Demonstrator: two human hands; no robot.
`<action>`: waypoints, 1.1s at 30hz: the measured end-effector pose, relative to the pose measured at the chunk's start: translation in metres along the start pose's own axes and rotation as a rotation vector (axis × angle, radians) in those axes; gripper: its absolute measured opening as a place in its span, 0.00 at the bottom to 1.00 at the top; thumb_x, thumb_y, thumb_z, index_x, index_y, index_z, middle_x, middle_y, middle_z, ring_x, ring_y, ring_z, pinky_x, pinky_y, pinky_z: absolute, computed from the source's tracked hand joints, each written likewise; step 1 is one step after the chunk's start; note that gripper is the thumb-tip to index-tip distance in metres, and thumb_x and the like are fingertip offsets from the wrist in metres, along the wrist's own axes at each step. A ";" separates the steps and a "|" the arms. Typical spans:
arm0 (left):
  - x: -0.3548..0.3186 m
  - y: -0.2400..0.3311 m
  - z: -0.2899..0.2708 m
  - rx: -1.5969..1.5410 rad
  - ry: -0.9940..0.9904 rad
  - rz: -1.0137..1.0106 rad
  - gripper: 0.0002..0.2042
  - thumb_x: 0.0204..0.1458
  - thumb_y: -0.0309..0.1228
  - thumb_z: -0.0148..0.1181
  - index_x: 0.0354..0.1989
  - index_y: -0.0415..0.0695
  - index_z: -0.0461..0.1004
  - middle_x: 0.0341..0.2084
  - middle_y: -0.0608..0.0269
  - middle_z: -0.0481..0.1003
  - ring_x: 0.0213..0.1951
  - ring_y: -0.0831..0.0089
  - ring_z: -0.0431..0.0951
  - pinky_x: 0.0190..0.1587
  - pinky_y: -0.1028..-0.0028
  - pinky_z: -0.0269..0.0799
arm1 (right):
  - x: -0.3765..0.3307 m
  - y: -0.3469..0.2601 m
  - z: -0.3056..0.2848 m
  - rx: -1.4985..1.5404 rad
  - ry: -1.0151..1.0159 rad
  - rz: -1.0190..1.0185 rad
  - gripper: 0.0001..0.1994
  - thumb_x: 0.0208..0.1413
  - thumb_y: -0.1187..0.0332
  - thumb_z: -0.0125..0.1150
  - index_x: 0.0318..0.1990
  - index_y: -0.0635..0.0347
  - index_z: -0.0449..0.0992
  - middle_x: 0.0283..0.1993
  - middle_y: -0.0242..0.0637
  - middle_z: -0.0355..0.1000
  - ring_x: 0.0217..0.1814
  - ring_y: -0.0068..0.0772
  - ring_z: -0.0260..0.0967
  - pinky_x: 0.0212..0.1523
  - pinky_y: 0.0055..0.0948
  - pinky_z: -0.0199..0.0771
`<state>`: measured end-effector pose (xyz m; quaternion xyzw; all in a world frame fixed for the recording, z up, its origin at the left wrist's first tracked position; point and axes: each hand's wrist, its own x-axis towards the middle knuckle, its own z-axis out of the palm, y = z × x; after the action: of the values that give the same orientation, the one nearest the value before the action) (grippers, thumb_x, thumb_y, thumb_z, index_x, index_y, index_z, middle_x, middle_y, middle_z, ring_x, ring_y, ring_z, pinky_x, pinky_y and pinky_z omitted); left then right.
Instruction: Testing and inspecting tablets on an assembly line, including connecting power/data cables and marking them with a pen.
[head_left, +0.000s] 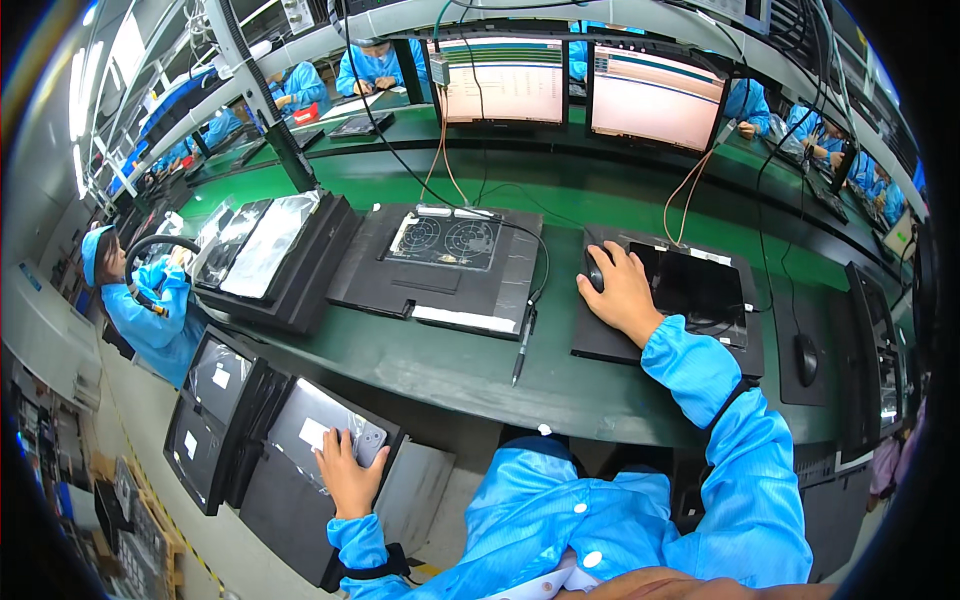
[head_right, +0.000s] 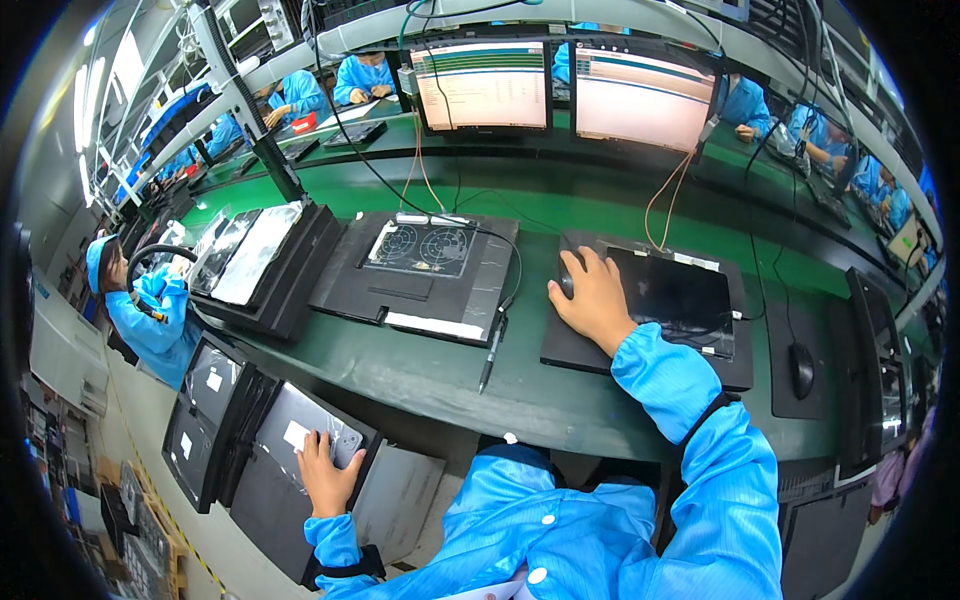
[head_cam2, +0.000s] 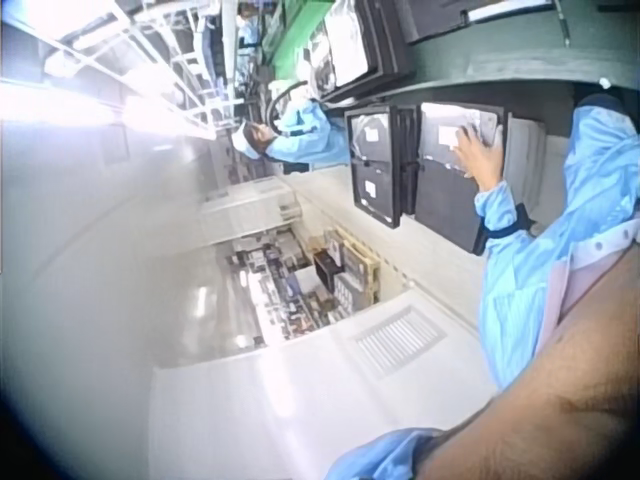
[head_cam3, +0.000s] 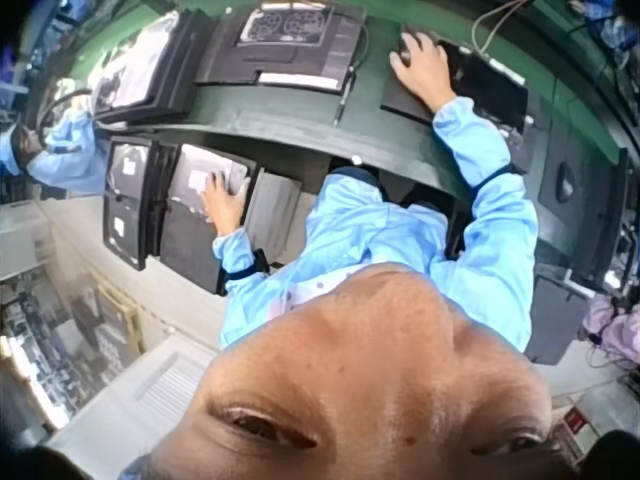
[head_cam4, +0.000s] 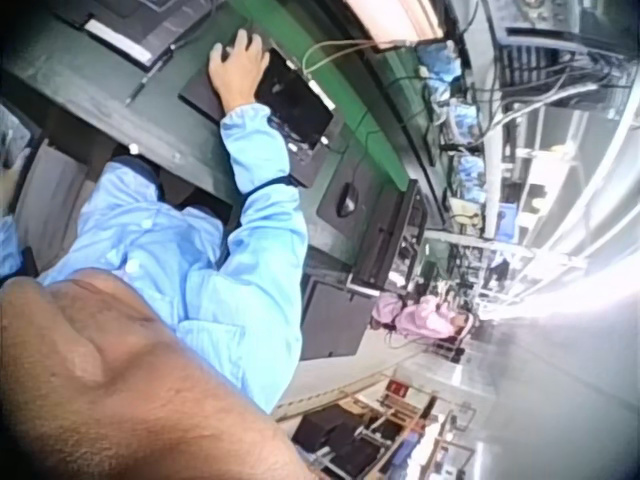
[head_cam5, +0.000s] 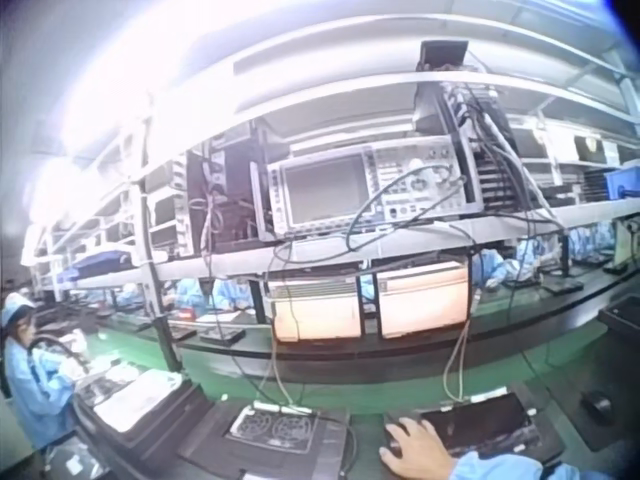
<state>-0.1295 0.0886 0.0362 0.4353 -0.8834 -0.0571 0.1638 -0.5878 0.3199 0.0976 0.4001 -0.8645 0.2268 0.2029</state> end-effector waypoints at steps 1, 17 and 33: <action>0.000 -0.001 0.001 0.000 0.031 0.004 0.39 0.42 0.49 0.75 0.57 0.31 0.73 0.63 0.36 0.67 0.67 0.43 0.63 0.72 0.44 0.47 | 0.000 0.001 0.000 0.003 -0.002 -0.002 0.27 0.58 0.56 0.61 0.61 0.62 0.72 0.63 0.58 0.66 0.64 0.62 0.63 0.68 0.54 0.59; -0.017 0.178 -0.012 -0.728 0.205 0.639 0.10 0.56 0.19 0.58 0.47 0.33 0.75 0.51 0.45 0.76 0.53 0.50 0.77 0.57 0.57 0.71 | -0.023 0.090 -0.161 0.093 0.213 -0.162 0.28 0.57 0.49 0.62 0.56 0.62 0.76 0.55 0.50 0.75 0.59 0.53 0.71 0.60 0.45 0.71; -0.048 0.272 0.005 -0.788 0.040 0.825 0.09 0.52 0.16 0.59 0.41 0.33 0.76 0.43 0.46 0.79 0.45 0.51 0.80 0.51 0.60 0.75 | -0.317 0.418 -0.481 -0.720 -0.320 1.704 0.46 0.63 0.28 0.31 0.70 0.61 0.64 0.76 0.51 0.54 0.80 0.53 0.47 0.77 0.48 0.46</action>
<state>-0.3083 0.2937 0.0866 -0.0386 -0.8889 -0.3054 0.3392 -0.6450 1.0181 0.2243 -0.4283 -0.9018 -0.0401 -0.0414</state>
